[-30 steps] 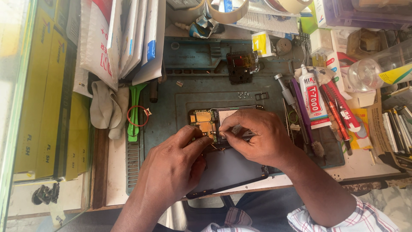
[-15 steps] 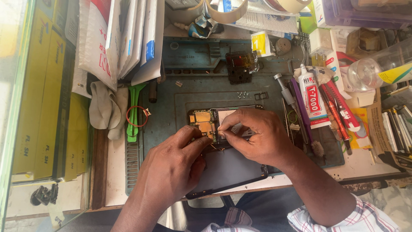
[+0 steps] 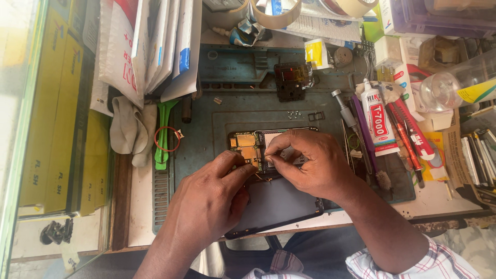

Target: The person works on a disassembled smartphone motherboard, using a screwdriver to remove screws and tweezers to lift and reposition small components and connectors. The person handles the motherboard and internal parts directly with both hands throughout the clip.

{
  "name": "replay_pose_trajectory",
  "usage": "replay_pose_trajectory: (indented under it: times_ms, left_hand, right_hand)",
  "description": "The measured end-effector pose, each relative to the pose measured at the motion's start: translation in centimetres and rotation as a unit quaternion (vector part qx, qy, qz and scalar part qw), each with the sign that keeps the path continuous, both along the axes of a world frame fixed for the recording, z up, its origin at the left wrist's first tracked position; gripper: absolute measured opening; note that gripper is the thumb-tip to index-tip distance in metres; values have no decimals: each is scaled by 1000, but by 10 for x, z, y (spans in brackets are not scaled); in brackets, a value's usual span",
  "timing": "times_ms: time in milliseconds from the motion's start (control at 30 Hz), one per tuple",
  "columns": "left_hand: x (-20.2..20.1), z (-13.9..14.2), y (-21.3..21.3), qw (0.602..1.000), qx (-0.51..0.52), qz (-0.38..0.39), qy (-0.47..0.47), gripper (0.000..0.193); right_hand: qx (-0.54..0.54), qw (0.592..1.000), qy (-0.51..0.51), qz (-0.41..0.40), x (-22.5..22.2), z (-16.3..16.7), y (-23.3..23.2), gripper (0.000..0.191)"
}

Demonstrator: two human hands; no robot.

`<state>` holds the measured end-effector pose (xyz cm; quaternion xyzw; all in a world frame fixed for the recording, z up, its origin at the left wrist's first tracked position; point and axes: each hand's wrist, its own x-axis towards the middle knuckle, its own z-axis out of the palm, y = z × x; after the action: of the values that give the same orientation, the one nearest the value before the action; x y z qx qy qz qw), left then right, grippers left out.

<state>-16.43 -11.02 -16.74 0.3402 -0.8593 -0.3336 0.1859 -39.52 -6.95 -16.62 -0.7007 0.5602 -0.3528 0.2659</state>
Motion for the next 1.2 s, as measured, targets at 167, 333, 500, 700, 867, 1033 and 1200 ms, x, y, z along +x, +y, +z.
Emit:
replay_pose_trajectory:
  times_ms: [167, 333, 500, 700, 867, 1033, 1200]
  left_hand:
    - [-1, 0, 0, 1000, -6, -2, 2, 45]
    - [-1, 0, 0, 1000, -20, -8, 2, 50]
    - [-1, 1, 2, 999, -47, -17, 5, 56]
    - [-5, 4, -2, 998, -53, -29, -5, 58]
    - [-10, 5, -9, 998, -59, -36, -7, 59]
    - [-11, 5, -12, 999, -39, -32, -17, 61]
    - [-10, 4, -13, 998, -53, -29, -7, 61]
  right_hand:
    - [-16, 1000, 3, 6, 0, 1, 0, 21]
    - [-19, 1000, 9, 4, -1, 1, 0, 21]
    - [-10, 1000, 10, 3, -4, -1, -1, 23]
    - [-5, 1000, -11, -1, -9, -4, -6, 28]
    - [-17, 1000, -15, -1, -13, -6, -13, 32]
    - [-8, 1000, -7, -6, -14, -5, -16, 31]
    - [-9, 1000, -1, -6, -14, -2, -19, 29]
